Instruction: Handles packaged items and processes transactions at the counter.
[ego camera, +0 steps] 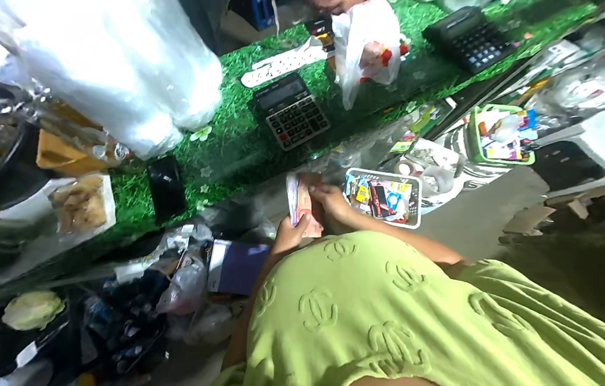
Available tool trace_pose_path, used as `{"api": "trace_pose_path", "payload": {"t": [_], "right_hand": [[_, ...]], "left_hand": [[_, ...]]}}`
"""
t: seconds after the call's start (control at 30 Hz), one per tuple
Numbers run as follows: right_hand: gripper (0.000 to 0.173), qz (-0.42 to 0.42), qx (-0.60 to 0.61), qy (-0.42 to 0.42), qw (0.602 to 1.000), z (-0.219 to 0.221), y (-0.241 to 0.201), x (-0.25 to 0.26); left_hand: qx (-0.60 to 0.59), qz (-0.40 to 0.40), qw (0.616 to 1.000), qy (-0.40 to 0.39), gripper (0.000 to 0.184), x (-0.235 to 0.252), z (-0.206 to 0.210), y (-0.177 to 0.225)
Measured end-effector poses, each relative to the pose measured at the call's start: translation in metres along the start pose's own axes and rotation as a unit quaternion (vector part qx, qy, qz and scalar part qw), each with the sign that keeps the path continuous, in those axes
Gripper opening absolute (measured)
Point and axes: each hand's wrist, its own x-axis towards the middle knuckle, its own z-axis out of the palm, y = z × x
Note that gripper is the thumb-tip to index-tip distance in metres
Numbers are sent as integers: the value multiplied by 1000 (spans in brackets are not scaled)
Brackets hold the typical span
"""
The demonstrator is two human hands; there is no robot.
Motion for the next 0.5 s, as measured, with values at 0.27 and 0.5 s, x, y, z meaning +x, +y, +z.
{"api": "trace_pose_path", "payload": {"t": [0.27, 0.5], "right_hand": [[28, -198, 29, 261, 944, -139, -102, 46], [44, -211, -223, 373, 876, -325, -194, 169]], "left_hand": [[-45, 54, 991, -110, 41, 31, 3, 12], [-84, 114, 989, 36, 40, 45, -9, -17]]}}
